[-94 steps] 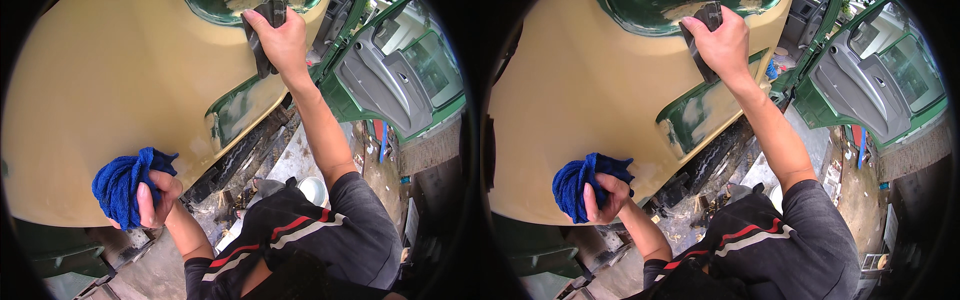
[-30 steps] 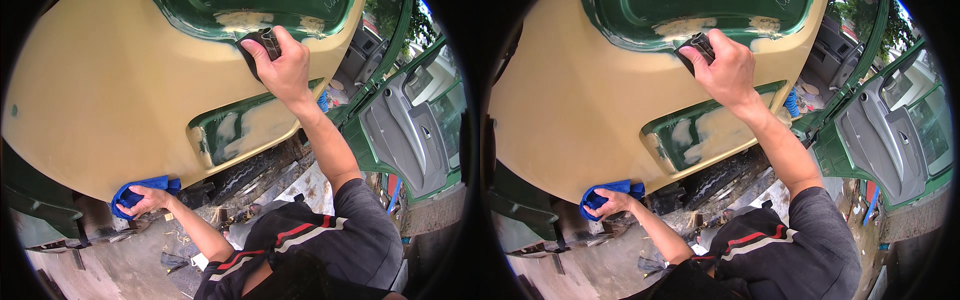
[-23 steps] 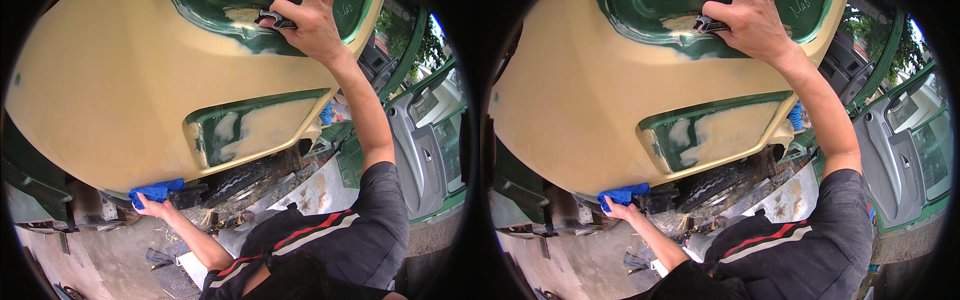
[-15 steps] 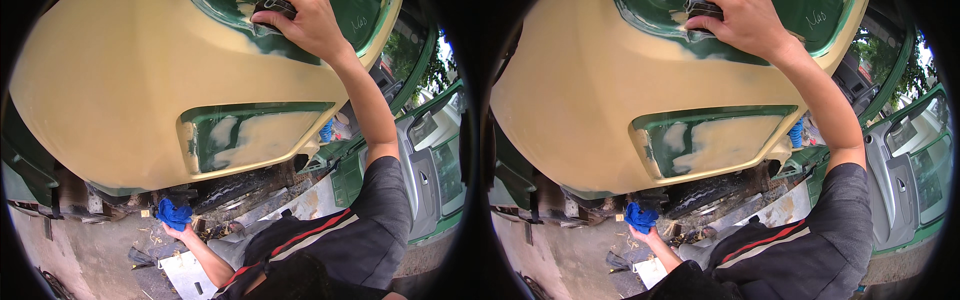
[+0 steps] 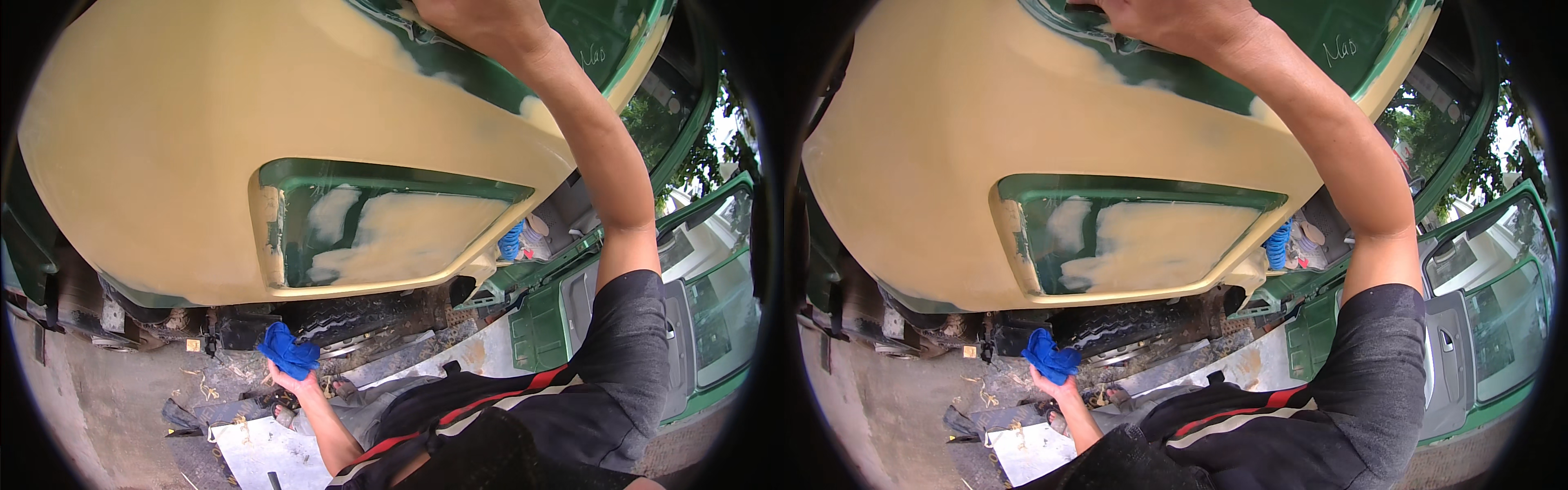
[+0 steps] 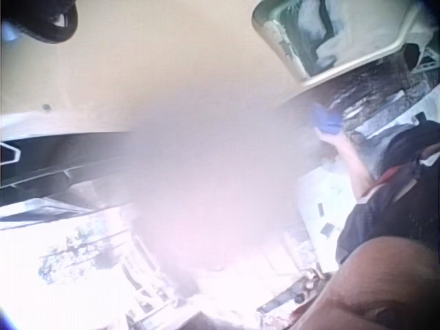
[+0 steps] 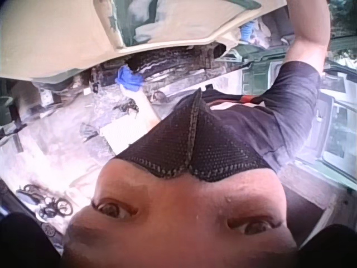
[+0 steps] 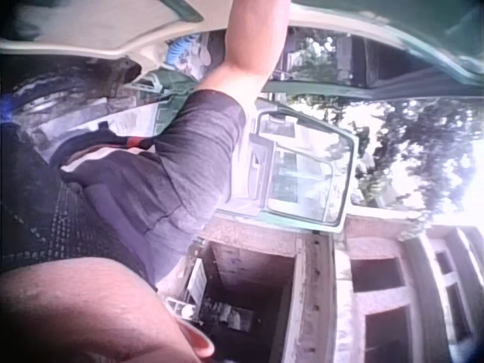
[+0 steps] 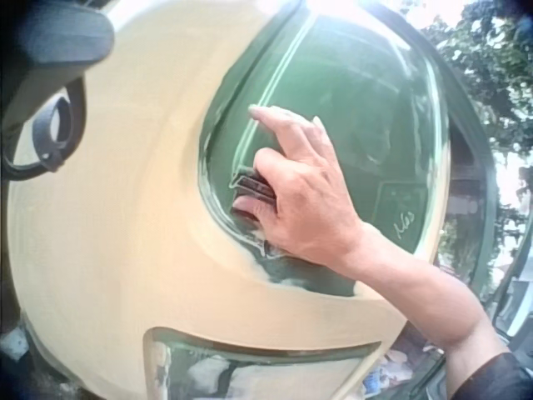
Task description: The person sands a beige car part with a sanding block and wipes it with a blue cloth. They repeatedly sand and wipe the surface, focusing on removing residue and smoothing the area.
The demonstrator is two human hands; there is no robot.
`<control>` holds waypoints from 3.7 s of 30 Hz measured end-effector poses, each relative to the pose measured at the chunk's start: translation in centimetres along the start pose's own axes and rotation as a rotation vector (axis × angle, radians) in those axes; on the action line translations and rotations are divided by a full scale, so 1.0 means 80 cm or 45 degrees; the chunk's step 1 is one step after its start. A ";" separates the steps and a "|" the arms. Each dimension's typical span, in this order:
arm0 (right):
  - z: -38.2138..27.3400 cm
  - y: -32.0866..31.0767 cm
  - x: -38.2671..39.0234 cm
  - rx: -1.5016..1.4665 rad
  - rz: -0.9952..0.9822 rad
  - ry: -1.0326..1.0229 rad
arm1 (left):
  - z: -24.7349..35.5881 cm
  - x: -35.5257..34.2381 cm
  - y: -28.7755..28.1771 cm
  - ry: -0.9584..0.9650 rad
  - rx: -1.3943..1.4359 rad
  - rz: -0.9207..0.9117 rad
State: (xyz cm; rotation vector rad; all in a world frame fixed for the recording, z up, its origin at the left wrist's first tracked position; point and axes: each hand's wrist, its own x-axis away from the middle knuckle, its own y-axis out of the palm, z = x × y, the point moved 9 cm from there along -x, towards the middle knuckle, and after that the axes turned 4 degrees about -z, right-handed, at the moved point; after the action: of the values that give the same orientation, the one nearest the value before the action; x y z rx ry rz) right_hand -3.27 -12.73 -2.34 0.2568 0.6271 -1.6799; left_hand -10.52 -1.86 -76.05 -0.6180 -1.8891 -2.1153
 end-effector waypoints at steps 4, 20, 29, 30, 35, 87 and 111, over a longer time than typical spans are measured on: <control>-0.003 -0.032 0.038 0.112 -0.009 0.062 | -0.041 0.020 0.022 0.050 -0.013 -0.015; 0.001 -0.009 0.032 0.146 0.115 0.018 | -0.036 0.037 0.007 0.020 0.197 -0.067; -0.014 -0.004 0.012 0.122 0.036 0.082 | -0.041 0.025 -0.097 0.040 0.244 0.340; -0.020 0.000 0.002 0.123 0.074 0.043 | -0.038 0.025 -0.088 0.052 0.231 0.291; 0.012 -0.013 0.055 0.092 -0.085 0.193 | -0.033 0.024 -0.085 0.086 0.244 0.220; -0.019 -0.004 0.016 0.037 -0.032 0.100 | -0.007 0.038 -0.109 0.029 0.267 0.310; 0.013 -0.015 0.054 0.048 -0.128 0.196 | -0.005 0.028 -0.094 0.017 0.190 -0.155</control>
State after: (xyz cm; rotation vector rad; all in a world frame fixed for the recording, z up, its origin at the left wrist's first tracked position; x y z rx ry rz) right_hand -5.16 -16.81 -3.30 0.3898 0.7336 -1.7810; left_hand -15.90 -1.00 -81.68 -0.4672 -2.1031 -2.0180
